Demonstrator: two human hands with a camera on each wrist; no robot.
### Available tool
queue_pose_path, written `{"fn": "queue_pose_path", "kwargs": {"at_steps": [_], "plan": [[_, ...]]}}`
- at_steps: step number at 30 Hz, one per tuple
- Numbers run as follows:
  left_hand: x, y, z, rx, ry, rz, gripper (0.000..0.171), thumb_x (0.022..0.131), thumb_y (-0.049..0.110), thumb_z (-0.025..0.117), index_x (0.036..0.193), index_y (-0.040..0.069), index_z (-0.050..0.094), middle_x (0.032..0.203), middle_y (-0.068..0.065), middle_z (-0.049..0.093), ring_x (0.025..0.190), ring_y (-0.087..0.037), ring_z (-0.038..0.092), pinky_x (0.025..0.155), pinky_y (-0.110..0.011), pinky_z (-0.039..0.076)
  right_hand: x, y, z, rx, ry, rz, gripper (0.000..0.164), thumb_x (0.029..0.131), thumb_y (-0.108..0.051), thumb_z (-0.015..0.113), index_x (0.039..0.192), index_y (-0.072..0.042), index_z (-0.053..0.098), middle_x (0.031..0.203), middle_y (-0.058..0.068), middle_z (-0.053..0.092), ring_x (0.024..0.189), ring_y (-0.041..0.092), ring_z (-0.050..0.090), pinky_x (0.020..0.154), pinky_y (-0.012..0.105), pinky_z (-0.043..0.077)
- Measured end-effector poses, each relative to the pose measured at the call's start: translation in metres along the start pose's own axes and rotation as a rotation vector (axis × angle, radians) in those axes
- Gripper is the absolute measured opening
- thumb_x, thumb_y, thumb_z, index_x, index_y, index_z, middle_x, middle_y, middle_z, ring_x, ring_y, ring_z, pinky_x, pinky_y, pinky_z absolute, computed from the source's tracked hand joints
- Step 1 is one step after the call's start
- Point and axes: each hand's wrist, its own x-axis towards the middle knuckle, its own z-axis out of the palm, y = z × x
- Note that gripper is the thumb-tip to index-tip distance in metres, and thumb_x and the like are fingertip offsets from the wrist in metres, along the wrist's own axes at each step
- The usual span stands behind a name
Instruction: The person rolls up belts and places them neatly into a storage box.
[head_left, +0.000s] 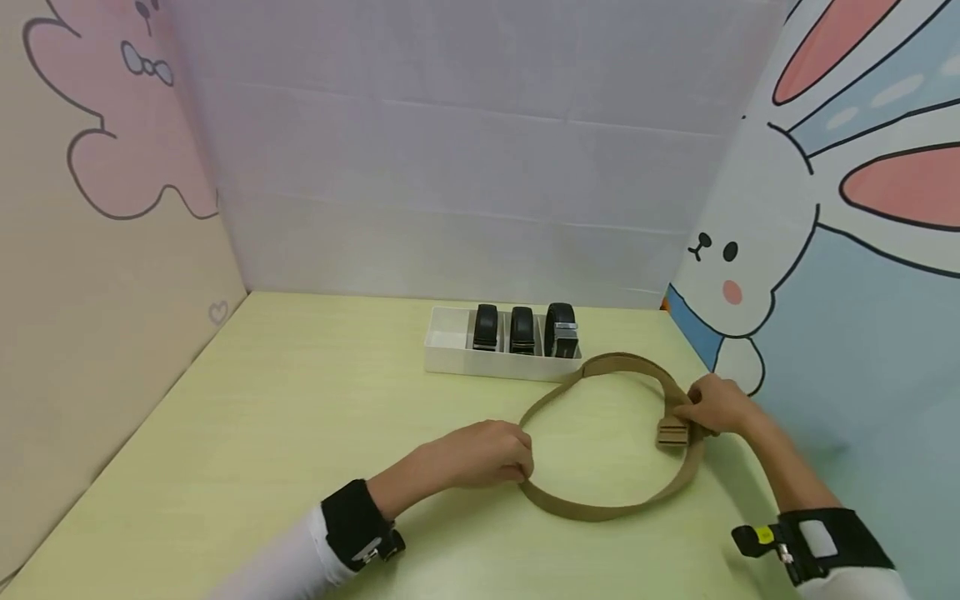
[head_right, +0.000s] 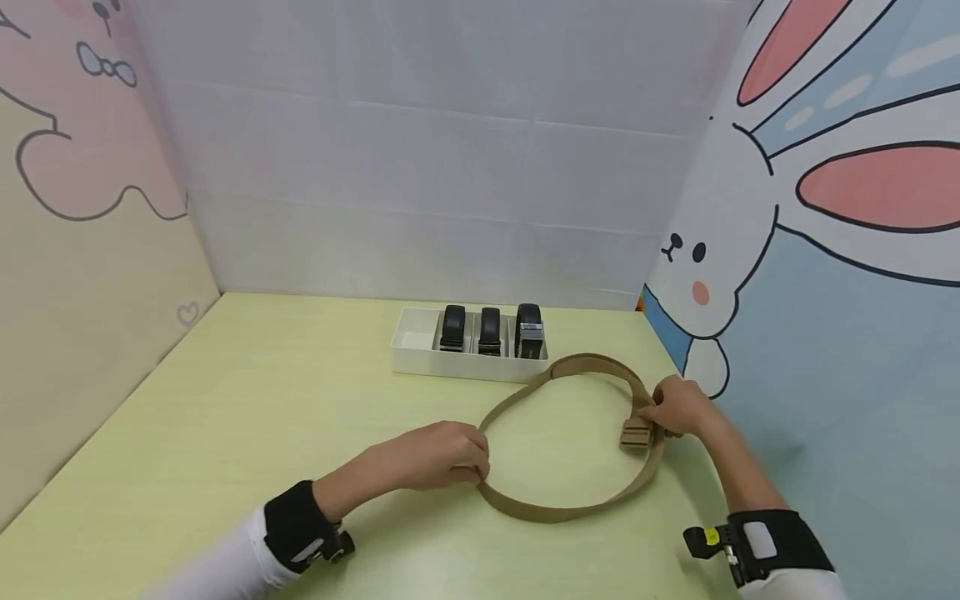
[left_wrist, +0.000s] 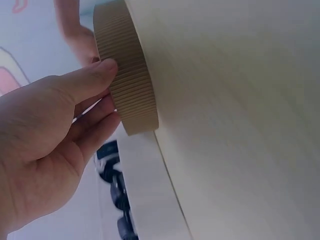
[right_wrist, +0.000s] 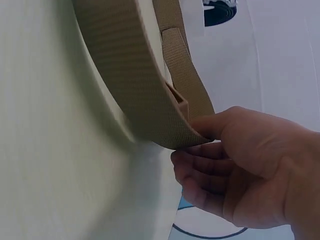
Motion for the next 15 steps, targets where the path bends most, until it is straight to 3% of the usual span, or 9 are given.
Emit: {"fn": "queue_pose_path", "kwargs": {"at_steps": [2, 4, 9, 15], "plan": [[-0.020, -0.005, -0.007, -0.012, -0.003, -0.018, 0.013, 0.104, 0.008, 0.082, 0.098, 0.018, 0.088, 0.100, 0.007, 0.081, 0.097, -0.004, 0.073, 0.089, -0.015, 0.056, -0.003, -0.018, 0.006, 0.017, -0.032, -0.008, 0.044, 0.102, -0.018, 0.072, 0.063, -0.019, 0.051, 0.052, -0.001, 0.057, 0.047, 0.015, 0.056, 0.050, 0.032, 0.042], [-0.040, -0.010, -0.013, -0.020, -0.002, -0.050, 0.013, 0.102, 0.007, 0.083, 0.096, 0.017, 0.088, 0.098, 0.007, 0.081, 0.095, -0.004, 0.073, 0.090, -0.017, 0.058, -0.008, -0.041, 0.009, 0.019, -0.075, 0.001, 0.043, 0.101, -0.015, 0.069, 0.063, -0.020, 0.050, 0.052, -0.002, 0.056, 0.047, 0.014, 0.055, 0.050, 0.031, 0.042], [-0.087, -0.031, -0.030, -0.019, 0.019, -0.177, 0.014, 0.097, 0.003, 0.087, 0.092, 0.016, 0.088, 0.095, 0.006, 0.082, 0.094, -0.007, 0.075, 0.090, -0.026, 0.063, -0.016, -0.086, 0.021, 0.035, -0.160, -0.065, 0.036, 0.103, -0.013, 0.066, 0.067, -0.012, 0.064, 0.053, -0.002, 0.058, 0.044, 0.012, 0.051, 0.048, 0.031, 0.044], [-0.135, -0.066, -0.046, 0.045, 0.051, -0.333, 0.016, 0.093, -0.003, 0.088, 0.092, 0.013, 0.089, 0.097, 0.001, 0.084, 0.094, -0.017, 0.081, 0.083, -0.029, 0.066, -0.020, -0.142, 0.041, 0.105, -0.257, -0.148, 0.036, 0.106, -0.017, 0.069, 0.071, -0.010, 0.069, 0.052, -0.005, 0.057, 0.042, 0.007, 0.049, 0.048, 0.030, 0.047]]}}
